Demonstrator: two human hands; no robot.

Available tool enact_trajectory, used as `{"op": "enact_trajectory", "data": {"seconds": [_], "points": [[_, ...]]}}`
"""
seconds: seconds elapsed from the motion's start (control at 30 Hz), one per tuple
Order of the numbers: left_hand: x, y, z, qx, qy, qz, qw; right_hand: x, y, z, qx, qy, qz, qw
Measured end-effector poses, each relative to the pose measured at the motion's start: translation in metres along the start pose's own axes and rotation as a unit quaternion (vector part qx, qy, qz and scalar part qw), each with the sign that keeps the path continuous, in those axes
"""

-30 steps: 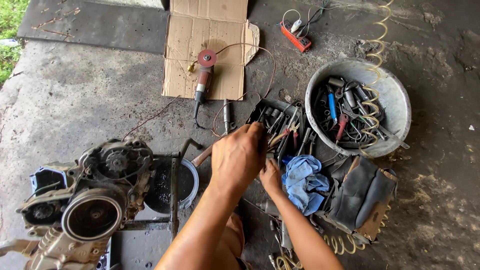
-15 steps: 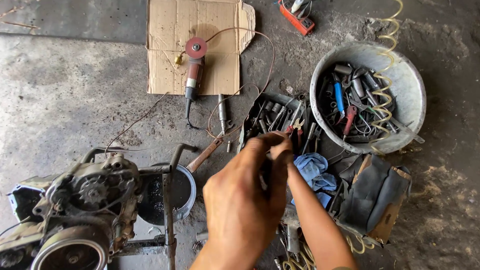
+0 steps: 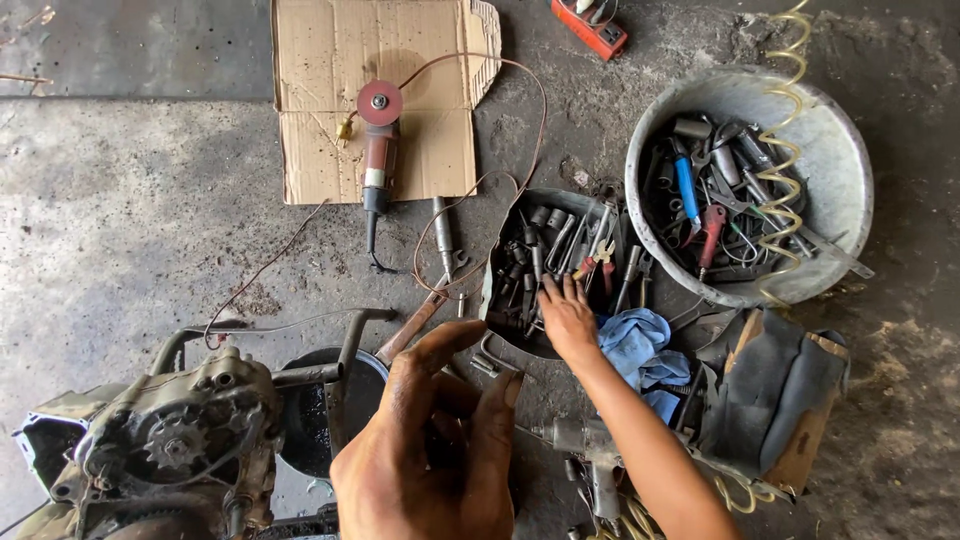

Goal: The person sits on the floor and works on a disassembled engine block. They use a hammer and a metal punch to tap a component into place, then use a screwdriver to remove a gear from the engine casing.

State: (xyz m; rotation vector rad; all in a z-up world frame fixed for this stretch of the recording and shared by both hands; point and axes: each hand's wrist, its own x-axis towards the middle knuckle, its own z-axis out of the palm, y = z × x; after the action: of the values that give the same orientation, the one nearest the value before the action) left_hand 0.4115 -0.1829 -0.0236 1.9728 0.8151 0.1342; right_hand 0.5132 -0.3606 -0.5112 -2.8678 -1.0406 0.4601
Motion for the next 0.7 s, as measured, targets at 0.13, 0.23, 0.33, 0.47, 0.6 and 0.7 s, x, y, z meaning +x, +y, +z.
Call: {"op": "enact_trajectory", "data": {"seconds": [0.13, 0.23, 0.33, 0.47, 0.6, 0.7], "points": [[0.0, 0.0, -0.002, -0.008, -0.011, -0.021, 1.0, -0.017, 0.005, 0.002, 0.042, 0.056, -0.007, 0.997], [0.0, 0.0, -0.001, -0.008, -0.018, -0.019, 1.0, -0.024, -0.006, 0.01, 0.057, 0.082, 0.0, 0.995], [0.002, 0.0, -0.001, -0.012, -0.017, 0.003, 1.0, -0.029, -0.026, 0.002, 0.197, 0.116, 0.1, 0.968], [0.001, -0.011, 0.003, -0.019, -0.009, 0.019, 1.0, -0.023, -0.035, 0.015, 0.34, 0.026, 0.33, 0.88], [0.004, -0.004, 0.002, -0.007, -0.01, 0.004, 1.0, -0.008, -0.037, 0.002, 0.358, 0.012, 0.397, 0.845], [0.004, -0.003, 0.003, -0.032, -0.018, -0.033, 0.999, 0.009, -0.041, -0.013, 0.404, 0.017, 0.418, 0.814]]}}
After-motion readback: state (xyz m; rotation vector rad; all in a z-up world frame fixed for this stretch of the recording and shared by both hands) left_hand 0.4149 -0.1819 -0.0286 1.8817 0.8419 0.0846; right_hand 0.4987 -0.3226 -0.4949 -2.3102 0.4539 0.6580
